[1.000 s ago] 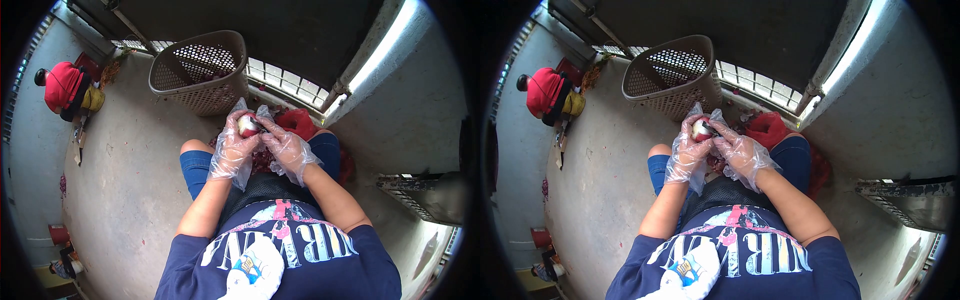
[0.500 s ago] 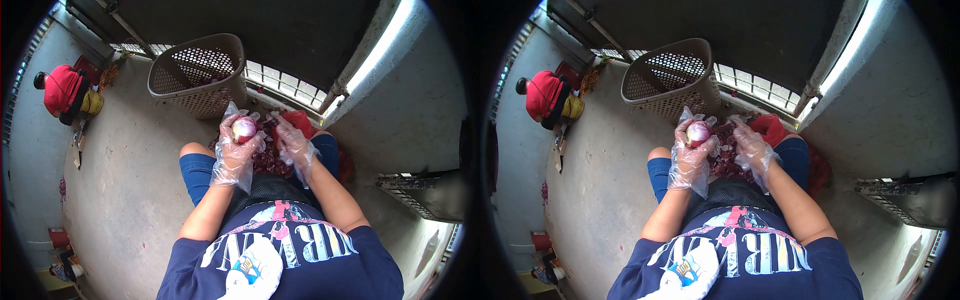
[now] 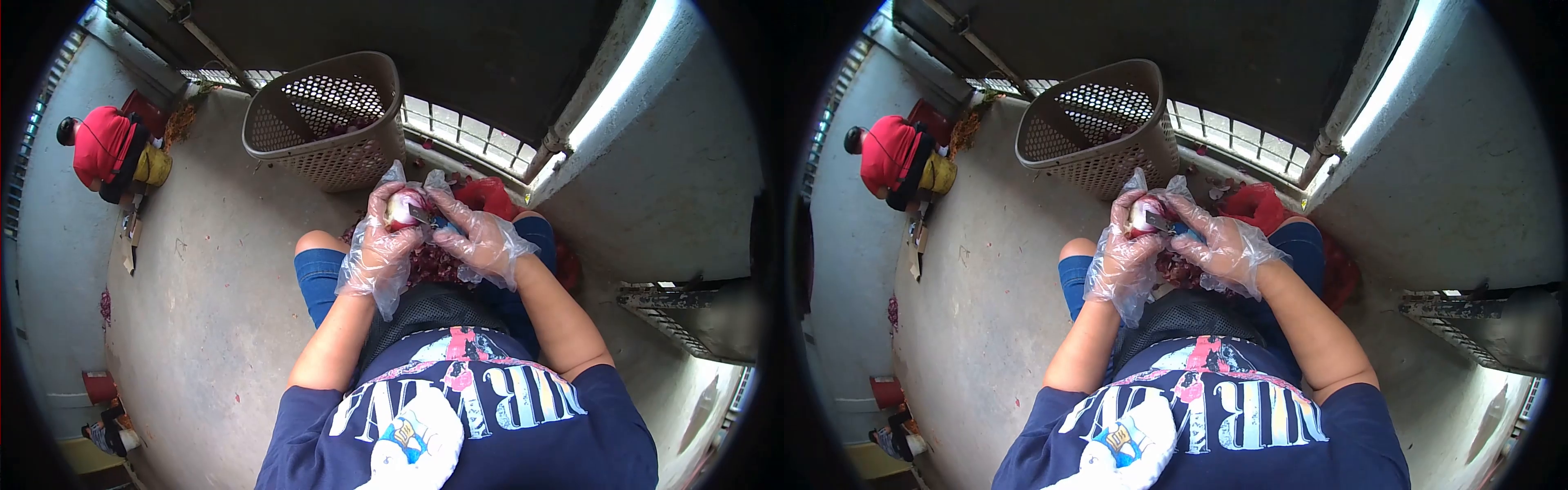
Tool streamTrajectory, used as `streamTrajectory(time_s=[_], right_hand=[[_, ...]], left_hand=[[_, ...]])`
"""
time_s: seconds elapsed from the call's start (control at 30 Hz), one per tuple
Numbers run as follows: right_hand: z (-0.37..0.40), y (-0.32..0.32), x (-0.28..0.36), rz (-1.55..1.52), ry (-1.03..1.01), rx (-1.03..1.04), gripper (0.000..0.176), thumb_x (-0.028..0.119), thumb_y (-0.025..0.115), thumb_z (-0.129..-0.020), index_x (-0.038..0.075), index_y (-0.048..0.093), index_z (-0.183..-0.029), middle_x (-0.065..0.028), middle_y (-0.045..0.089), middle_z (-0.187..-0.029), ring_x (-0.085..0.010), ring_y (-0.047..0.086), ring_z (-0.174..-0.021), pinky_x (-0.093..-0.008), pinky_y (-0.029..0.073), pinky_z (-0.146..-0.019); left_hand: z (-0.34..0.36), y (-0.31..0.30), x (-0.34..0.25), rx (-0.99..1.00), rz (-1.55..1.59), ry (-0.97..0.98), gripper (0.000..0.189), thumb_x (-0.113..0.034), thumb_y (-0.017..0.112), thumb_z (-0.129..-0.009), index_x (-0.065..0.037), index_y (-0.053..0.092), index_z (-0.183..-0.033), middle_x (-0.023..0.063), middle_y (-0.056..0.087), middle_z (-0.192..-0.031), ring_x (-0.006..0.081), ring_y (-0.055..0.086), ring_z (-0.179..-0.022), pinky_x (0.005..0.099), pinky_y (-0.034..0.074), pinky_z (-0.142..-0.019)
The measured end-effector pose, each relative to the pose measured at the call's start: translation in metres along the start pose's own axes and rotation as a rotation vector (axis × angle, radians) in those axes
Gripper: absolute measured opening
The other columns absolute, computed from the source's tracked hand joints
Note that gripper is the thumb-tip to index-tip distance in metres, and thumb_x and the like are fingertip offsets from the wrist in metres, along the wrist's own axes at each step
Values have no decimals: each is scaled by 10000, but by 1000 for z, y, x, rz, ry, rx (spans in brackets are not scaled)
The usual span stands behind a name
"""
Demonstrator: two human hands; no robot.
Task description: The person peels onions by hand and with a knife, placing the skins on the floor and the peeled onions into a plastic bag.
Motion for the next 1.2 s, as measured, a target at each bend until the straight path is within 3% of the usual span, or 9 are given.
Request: streamTrajectory(time_s=[0.2, 0.27, 0.37, 0.67, 0.9, 1.07, 1.1, 1.13, 1.2], right_hand=[[0, 3, -3, 93, 48, -28, 548, 453, 475, -860, 291, 326, -1362, -150, 572, -1152, -373, 564, -994, -426, 444, -844], [0, 5, -3, 122, 80, -21, 530, 449, 473, -864, 305, 334, -1354, -146, 580, -1137, -377, 571, -972, -436, 446, -836], [-1, 9, -5, 15, 29, -64, 490, 418, 465, -878, 308, 359, -1343, -161, 595, -1096, -369, 587, -947, -413, 452, -831], [-6, 4, -50, -361, 302, -188, 515, 431, 470, -884, 142, 441, -1309, -140, 517, -1256, -249, 499, -1160, -307, 370, -962], [1, -12, -32, -2, 206, -175, 614, 473, 480, -852, 191, 326, -1375, -158, 488, -1276, -317, 481, -1160, -358, 384, -951], [5, -5, -11, 136, 56, 82, 668, 500, 479, -834, 247, 237, -1404, -148, 504, -1256, -351, 524, -1088, -397, 407, -907], [4, -7, -6, 39, 95, 146, 633, 362, 513, -868, 66, 287, -1380, -171, 413, -1343, -280, 401, -1248, -322, 307, -1016], [3, -6, -9, 40, 92, 149, 633, 362, 513, -868, 66, 287, -1380, -171, 413, -1343, -280, 401, -1248, -322, 307, -1016], [1, -4, -18, 95, 41, 55, 603, 486, 479, -844, 246, 320, -1375, -139, 516, -1244, -343, 525, -1088, -389, 409, -914]], left_hand=[[2, 0, 1, 16, -27, -90, 614, -46, 650, -697, -89, 363, -1238, 69, 500, -1054, 128, 522, -863, 242, 466, -697], [3, 0, 0, 39, -13, -192, 605, 2, 609, -724, -101, 347, -1260, 85, 473, -1121, 183, 501, -983, 294, 441, -863], [3, 0, 5, 31, 144, -217, 596, 5, 598, -726, -97, 346, -1257, 89, 477, -1118, 186, 505, -980, 303, 444, -858], [8, 4, 1, 68, 43, -158, 658, -1, 632, -679, -87, 331, -1258, 114, 478, -1160, 212, 504, -1032, 320, 434, -879], [1, -3, 3, 72, -1, -94, 694, -40, 668, -639, -62, 347, -1254, 119, 464, -1201, 212, 497, -1060, 327, 430, -908], [2, 0, -4, 106, -104, -177, 661, -42, 663, -637, -58, 396, -1241, 100, 492, -1166, 192, 514, -1017, 308, 440, -881], [2, 0, -4, 109, -147, -183, 670, -48, 663, -637, -60, 393, -1251, 93, 499, -1151, 185, 515, -1008, 304, 438, -879], [2, -1, -4, 110, -190, -188, 680, -54, 664, -638, -63, 390, -1260, 86, 507, -1136, 177, 515, -998, 301, 437, -877], [1, -4, -2, 125, -213, -180, 684, -62, 660, -636, -68, 390, -1264, 85, 504, -1137, 177, 514, -996, 301, 436, -878]])
Point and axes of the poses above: each hand's wrist, its own z-axis away from the middle knuckle, its own y-axis out of the palm, x = y × z, the point moved 4 cm from there along -z, towards the middle knuckle
